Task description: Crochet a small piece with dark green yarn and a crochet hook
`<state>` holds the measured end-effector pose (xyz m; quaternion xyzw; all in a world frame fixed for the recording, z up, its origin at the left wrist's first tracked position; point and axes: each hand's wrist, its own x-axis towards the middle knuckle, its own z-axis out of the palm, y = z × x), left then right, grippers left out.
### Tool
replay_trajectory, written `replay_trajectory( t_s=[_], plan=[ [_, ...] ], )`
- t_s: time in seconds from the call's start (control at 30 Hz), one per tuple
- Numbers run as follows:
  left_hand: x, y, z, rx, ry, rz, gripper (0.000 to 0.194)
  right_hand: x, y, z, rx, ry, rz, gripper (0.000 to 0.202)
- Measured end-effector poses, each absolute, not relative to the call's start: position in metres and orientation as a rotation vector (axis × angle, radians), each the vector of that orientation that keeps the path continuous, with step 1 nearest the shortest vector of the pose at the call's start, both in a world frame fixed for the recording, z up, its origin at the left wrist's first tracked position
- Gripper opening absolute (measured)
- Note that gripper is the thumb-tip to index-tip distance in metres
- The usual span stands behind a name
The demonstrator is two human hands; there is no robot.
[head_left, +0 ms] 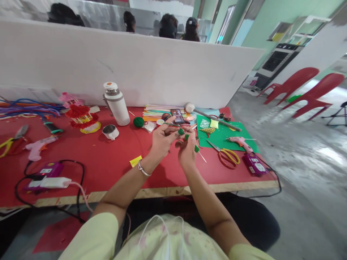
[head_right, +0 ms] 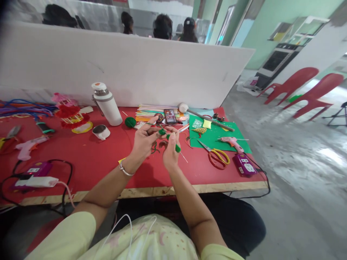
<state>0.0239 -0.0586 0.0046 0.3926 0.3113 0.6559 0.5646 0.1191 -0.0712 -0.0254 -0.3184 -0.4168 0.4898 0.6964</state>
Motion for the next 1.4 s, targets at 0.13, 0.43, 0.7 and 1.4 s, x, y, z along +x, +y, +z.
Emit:
replay_trajectory(
  t_s=[0.13, 0.43, 0.7, 1.4],
  plan=[
    [0.026, -0.062, 0.006, 0.878, 0.713, 1.564, 0.089, 0.112, -0.065, -0.025, -0.513, -0.622, 1.381, 0.048],
    [-0.001, -0.059, 0.014, 0.896, 0.589, 1.205, 0.076, 0.146, -0.053, -0.02, -0.52, -0.851, 1.45, 0.055],
    [-0.015, -0.056, 0.015, 0.938, 0.576, 1.021, 0.07, 0.168, -0.047, -0.026, -0.581, -1.319, 1.124, 0.06],
    [-0.018, -0.06, 0.02, 1.069, 0.659, 0.925, 0.085, 0.229, -0.046, -0.012, -0.559, -2.137, 0.043, 0.034]
  ],
)
